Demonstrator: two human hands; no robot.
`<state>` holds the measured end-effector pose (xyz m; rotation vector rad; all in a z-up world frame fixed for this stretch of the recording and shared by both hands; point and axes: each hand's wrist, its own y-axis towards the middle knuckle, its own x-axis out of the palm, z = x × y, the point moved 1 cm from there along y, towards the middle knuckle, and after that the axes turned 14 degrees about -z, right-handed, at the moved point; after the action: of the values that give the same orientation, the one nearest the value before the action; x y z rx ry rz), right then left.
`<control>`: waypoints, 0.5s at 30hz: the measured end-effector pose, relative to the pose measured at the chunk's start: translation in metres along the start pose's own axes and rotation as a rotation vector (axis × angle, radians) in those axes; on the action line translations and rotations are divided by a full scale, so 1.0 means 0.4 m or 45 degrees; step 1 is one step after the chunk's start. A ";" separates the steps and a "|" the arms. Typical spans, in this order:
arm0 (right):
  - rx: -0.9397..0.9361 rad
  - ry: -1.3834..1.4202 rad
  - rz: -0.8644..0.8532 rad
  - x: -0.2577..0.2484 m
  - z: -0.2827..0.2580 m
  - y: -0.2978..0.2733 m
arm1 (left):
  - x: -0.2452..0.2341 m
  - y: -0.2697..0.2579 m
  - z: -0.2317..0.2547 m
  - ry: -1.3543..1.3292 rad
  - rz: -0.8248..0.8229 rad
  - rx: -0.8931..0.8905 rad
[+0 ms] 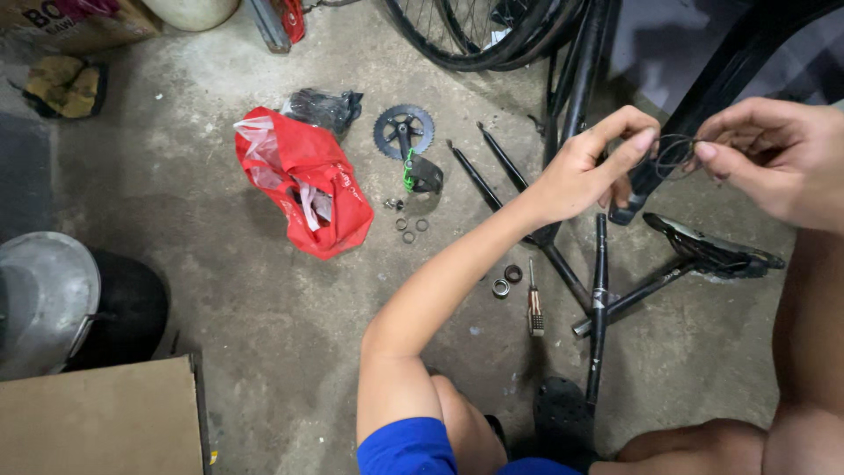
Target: The person disassembles and cleans components of a bicycle headset, including bearings and rings, before reassembling the fork onto the frame.
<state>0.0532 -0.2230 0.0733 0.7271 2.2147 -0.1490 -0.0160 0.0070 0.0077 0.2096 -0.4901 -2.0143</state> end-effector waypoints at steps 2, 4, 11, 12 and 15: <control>-0.022 0.050 0.021 0.001 0.002 0.000 | -0.002 0.001 -0.017 0.052 0.022 -0.002; -0.034 0.077 0.037 0.005 0.010 0.000 | -0.005 0.002 -0.023 0.065 0.027 0.033; 0.009 0.081 0.003 0.008 0.043 0.006 | -0.015 -0.003 0.010 0.057 -0.028 0.045; 0.020 0.105 -0.008 0.012 0.041 0.009 | -0.015 -0.006 0.007 0.074 -0.041 0.032; 0.040 0.239 -0.016 0.025 0.024 0.023 | -0.011 -0.010 -0.015 0.040 -0.035 0.061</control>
<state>0.0590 -0.2140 0.0608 0.7714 2.3999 -0.1261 -0.0150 0.0111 0.0005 0.2780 -0.5185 -2.0244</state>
